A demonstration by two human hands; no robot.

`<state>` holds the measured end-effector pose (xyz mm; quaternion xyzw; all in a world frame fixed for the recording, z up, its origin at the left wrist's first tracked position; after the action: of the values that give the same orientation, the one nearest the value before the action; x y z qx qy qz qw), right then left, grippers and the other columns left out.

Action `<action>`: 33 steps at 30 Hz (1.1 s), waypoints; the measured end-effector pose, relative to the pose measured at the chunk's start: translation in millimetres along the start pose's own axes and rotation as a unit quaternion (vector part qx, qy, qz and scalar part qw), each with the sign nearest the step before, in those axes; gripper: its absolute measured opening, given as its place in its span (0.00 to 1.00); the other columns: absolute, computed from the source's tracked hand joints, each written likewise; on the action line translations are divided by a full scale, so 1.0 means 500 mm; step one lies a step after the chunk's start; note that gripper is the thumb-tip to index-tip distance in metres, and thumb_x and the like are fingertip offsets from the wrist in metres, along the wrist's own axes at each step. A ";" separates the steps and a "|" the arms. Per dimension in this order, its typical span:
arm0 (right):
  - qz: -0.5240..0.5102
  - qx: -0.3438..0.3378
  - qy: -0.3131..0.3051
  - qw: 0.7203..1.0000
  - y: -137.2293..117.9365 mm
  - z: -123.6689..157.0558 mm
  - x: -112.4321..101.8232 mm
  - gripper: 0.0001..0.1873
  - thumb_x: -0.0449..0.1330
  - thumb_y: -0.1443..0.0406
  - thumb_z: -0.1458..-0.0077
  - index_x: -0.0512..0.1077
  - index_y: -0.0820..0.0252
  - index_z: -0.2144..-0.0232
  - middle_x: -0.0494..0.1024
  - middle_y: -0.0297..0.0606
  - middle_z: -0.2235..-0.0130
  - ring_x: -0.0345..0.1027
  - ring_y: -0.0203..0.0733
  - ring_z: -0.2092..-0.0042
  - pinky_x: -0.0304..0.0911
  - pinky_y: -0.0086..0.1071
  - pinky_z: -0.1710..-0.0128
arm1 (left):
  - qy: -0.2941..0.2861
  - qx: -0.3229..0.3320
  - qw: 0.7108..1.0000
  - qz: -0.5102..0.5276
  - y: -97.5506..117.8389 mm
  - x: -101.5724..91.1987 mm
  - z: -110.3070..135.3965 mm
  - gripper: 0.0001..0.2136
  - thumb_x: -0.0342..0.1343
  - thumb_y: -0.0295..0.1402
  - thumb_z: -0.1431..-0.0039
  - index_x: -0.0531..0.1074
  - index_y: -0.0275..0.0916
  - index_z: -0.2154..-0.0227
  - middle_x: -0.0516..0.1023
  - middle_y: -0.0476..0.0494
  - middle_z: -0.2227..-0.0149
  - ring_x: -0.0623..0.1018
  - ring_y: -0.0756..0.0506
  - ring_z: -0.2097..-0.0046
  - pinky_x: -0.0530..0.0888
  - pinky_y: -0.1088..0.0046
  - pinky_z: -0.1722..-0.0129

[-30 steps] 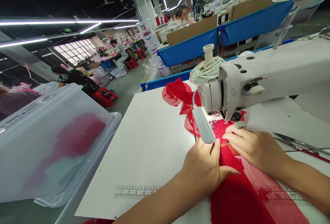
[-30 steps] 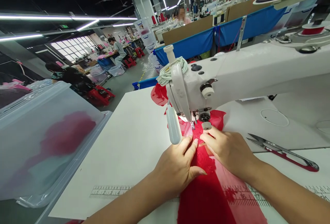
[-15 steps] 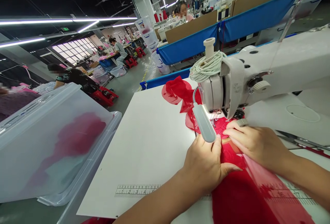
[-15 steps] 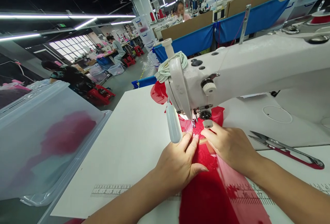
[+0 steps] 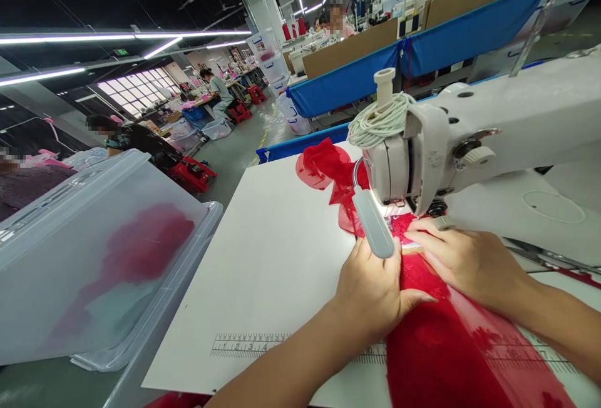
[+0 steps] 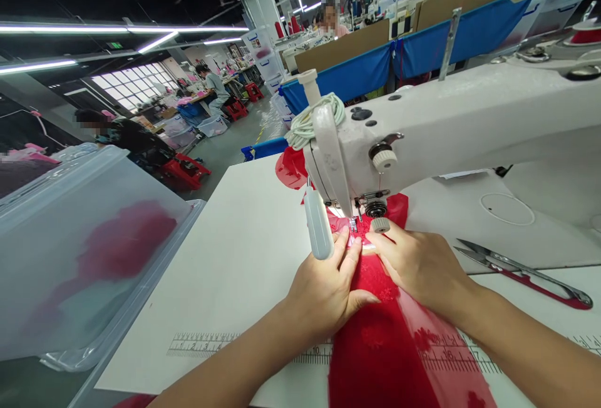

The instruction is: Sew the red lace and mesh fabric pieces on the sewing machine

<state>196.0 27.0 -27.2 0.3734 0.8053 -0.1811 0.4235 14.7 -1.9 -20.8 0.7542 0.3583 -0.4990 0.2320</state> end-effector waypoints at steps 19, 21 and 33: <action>-0.045 -0.046 0.006 0.998 -0.005 0.007 -0.008 0.18 0.47 0.72 0.38 0.77 0.60 0.63 0.85 0.41 0.62 0.76 0.41 0.73 0.61 0.33 0.82 | 0.042 0.010 0.998 -0.054 0.006 -0.002 0.006 0.40 0.31 0.62 0.34 0.74 0.31 0.49 0.78 0.30 0.51 0.77 0.35 0.49 0.70 0.54 0.45; -0.045 -0.048 0.009 0.998 -0.004 0.005 -0.008 0.17 0.48 0.72 0.39 0.77 0.60 0.62 0.85 0.40 0.61 0.77 0.40 0.71 0.62 0.32 0.79 | 0.037 0.008 0.998 -0.049 0.003 0.000 0.006 0.40 0.31 0.62 0.34 0.75 0.30 0.49 0.78 0.30 0.50 0.77 0.36 0.50 0.70 0.54 0.44; -0.044 -0.032 -0.017 0.998 0.005 0.006 0.003 0.18 0.48 0.74 0.42 0.77 0.60 0.63 0.84 0.42 0.59 0.75 0.41 0.72 0.59 0.33 0.80 | 0.026 0.004 0.999 -0.026 -0.003 0.002 0.000 0.34 0.36 0.57 0.31 0.72 0.30 0.50 0.76 0.28 0.51 0.77 0.36 0.51 0.75 0.59 0.53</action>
<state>198.8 27.3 -30.2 0.3208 0.8189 -0.1799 0.4405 13.8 -0.4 -21.5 0.7583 0.3819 -0.4863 0.2065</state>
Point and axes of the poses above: each hand's wrist, its own z-axis away from the middle knuckle, its own x-axis out of the palm, y = z × x, the point moved 2 cm from there along -z, towards the middle knuckle
